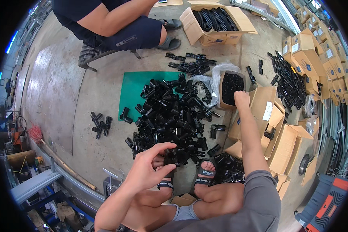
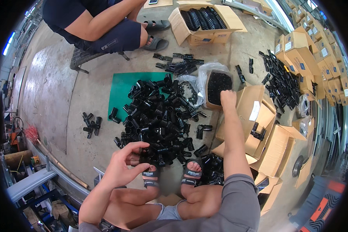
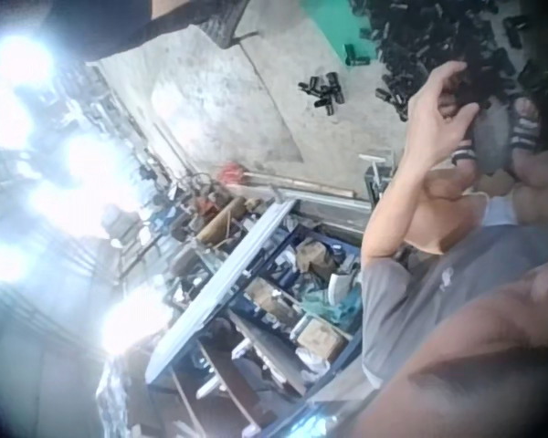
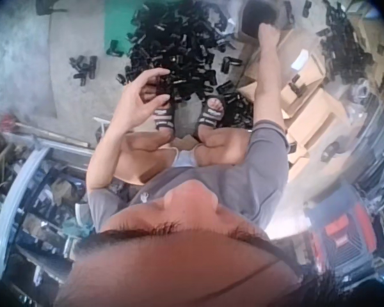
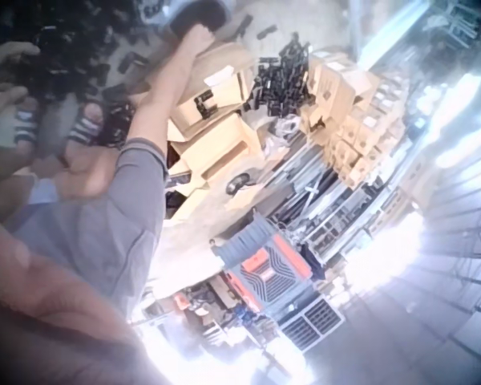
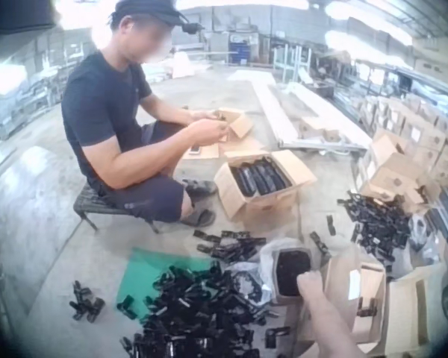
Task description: The person connects black plastic components together by hand and places the finished units into cardboard boxes.
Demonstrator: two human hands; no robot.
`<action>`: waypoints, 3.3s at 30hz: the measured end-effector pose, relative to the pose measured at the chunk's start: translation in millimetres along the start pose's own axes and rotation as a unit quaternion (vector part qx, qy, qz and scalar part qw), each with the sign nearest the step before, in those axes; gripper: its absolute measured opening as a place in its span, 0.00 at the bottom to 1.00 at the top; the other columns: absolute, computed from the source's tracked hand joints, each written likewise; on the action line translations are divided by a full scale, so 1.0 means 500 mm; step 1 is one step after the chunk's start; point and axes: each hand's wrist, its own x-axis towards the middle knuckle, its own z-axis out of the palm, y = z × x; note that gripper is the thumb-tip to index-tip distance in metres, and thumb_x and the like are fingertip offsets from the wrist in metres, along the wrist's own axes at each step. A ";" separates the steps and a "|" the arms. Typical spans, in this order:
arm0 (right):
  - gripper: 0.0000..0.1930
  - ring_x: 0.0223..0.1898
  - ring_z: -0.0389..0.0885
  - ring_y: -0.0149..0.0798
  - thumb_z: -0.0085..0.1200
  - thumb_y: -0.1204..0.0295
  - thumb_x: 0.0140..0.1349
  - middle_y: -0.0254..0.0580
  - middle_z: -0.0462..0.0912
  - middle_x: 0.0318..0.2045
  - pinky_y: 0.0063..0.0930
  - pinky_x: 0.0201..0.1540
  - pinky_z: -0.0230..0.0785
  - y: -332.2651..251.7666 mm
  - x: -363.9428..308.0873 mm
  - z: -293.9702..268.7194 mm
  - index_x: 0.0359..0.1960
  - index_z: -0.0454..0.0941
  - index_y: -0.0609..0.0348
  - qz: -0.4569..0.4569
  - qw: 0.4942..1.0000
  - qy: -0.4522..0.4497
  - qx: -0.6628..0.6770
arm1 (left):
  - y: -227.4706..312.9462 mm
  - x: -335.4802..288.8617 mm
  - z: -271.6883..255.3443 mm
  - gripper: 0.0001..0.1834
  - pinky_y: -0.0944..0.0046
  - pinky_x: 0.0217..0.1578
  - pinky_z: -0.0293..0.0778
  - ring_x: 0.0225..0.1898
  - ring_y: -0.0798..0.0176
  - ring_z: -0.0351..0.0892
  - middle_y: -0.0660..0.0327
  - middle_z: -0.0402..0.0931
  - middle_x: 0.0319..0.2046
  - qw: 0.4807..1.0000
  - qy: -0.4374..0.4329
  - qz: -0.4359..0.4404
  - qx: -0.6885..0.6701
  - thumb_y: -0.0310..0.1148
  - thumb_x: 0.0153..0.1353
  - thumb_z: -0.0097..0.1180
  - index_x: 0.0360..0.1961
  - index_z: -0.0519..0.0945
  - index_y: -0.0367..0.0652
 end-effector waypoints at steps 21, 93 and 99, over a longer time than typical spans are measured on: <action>0.07 0.33 0.83 0.30 0.57 0.74 0.69 0.38 0.83 0.34 0.24 0.36 0.77 -0.194 -0.300 -0.559 0.45 0.78 0.62 -0.059 0.618 -0.153 0.769 | 0.009 -0.038 0.018 0.46 0.49 0.42 0.81 0.40 0.42 0.85 0.43 0.83 0.43 0.959 0.094 0.134 0.232 0.25 0.53 0.67 0.71 0.58 0.54; 0.18 0.47 0.81 0.29 0.58 0.72 0.69 0.43 0.85 0.48 0.26 0.50 0.75 -0.330 -0.422 -0.637 0.59 0.76 0.63 -0.160 0.615 -0.129 0.761 | 0.043 -0.110 -0.023 0.38 0.60 0.45 0.83 0.45 0.57 0.87 0.45 0.83 0.48 0.982 0.074 0.129 0.120 0.25 0.55 0.69 0.68 0.73 0.56; 0.18 0.45 0.83 0.31 0.56 0.69 0.71 0.42 0.85 0.46 0.27 0.47 0.77 -0.339 -0.396 -0.588 0.59 0.75 0.63 -0.170 0.581 -0.185 0.774 | 0.020 -0.091 -0.028 0.33 0.63 0.42 0.84 0.40 0.61 0.85 0.53 0.82 0.49 0.975 0.055 0.143 0.159 0.25 0.53 0.69 0.63 0.77 0.48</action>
